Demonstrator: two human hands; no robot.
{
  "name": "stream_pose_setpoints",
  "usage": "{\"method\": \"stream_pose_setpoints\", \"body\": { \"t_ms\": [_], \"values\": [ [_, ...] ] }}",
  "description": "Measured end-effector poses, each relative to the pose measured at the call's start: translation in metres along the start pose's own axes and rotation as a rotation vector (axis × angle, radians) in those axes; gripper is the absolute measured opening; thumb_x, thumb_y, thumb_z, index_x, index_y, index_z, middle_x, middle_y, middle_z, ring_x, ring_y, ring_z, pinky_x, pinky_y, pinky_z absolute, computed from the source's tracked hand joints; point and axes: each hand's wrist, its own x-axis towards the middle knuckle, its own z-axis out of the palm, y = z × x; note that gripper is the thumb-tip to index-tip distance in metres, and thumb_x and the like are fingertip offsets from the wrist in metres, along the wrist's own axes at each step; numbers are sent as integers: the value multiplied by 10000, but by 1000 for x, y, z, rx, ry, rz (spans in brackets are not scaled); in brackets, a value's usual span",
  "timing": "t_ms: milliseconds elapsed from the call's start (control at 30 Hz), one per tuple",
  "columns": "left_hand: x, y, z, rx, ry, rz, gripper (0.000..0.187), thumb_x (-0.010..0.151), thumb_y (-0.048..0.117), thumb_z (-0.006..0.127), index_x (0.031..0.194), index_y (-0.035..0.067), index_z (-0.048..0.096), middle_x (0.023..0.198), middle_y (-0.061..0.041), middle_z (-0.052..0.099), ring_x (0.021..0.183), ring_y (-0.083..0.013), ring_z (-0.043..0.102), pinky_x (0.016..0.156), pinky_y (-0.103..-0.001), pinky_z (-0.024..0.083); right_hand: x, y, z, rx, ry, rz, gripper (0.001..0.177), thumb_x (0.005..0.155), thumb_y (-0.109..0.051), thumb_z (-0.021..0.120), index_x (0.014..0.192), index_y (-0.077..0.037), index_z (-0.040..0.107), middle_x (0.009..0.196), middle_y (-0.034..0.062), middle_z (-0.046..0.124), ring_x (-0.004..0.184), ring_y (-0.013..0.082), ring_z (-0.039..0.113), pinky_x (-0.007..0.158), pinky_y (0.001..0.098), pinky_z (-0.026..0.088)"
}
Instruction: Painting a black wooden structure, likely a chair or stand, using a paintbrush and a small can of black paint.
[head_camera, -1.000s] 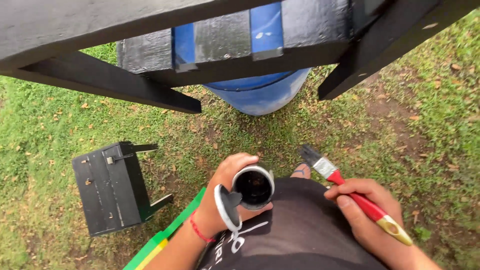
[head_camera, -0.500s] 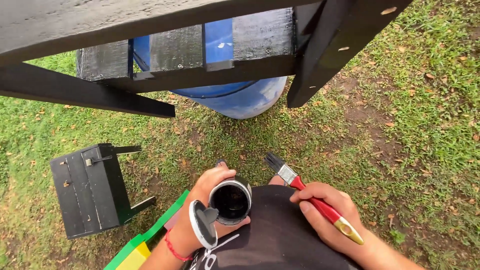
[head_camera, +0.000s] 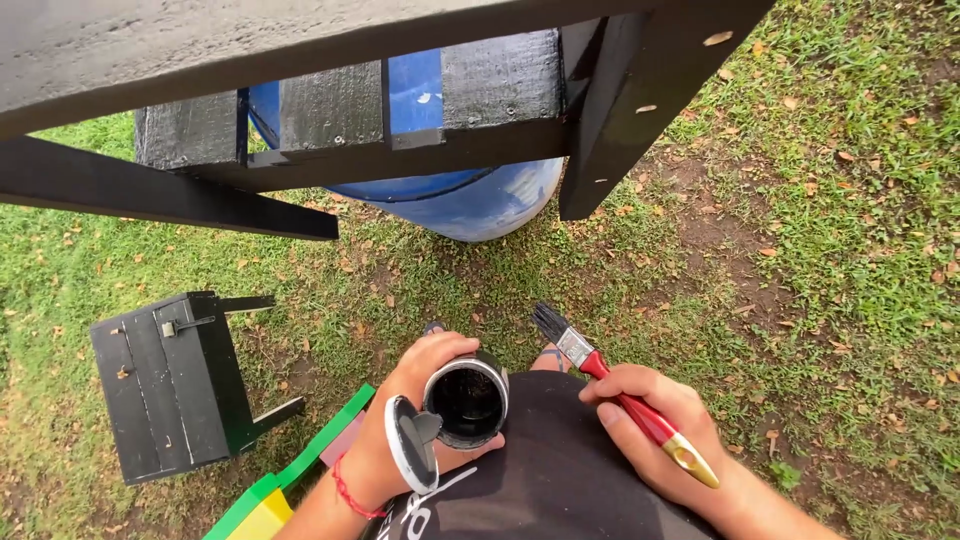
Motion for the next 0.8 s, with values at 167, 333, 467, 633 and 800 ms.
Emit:
{"method": "stream_pose_setpoints", "body": {
  "t_ms": [167,333,467,633,800],
  "values": [
    [2,1,3,1,10,39,808,621,344,938,1297,116,558,1277,-97,624,1286,-289,561,1128,-425,407,1,0,-4,-33,-10,4,121,875,-158,630,961,-141,712,932,0,766,784,128,732,772,264,559],
    [7,9,3,-16,-18,25,804,619,331,943,1292,116,558,1282,-110,612,1254,-290,583,1096,-419,432,-1,2,-9,-48,-10,14,126,869,-161,630,955,-140,720,948,-1,773,833,131,747,822,270,555],
    [9,9,6,-19,-35,32,812,618,327,943,1296,116,550,1287,-112,605,1249,-295,585,1091,-427,440,-3,4,-11,-44,-15,23,124,875,-158,623,949,-133,719,942,-1,776,839,127,745,826,271,559],
    [16,21,8,-30,-13,69,768,646,378,902,1278,96,569,1256,-127,619,1221,-303,598,1081,-432,445,-13,8,-18,-103,-9,77,143,861,-193,641,940,-174,759,948,-14,795,843,118,757,826,264,544],
    [14,33,-5,33,7,78,728,674,463,812,1240,70,575,1217,-118,645,1195,-290,615,1058,-421,416,-14,4,-3,-195,82,249,146,790,-149,706,860,-179,830,938,-29,829,866,90,760,862,243,519]
  ]
}}
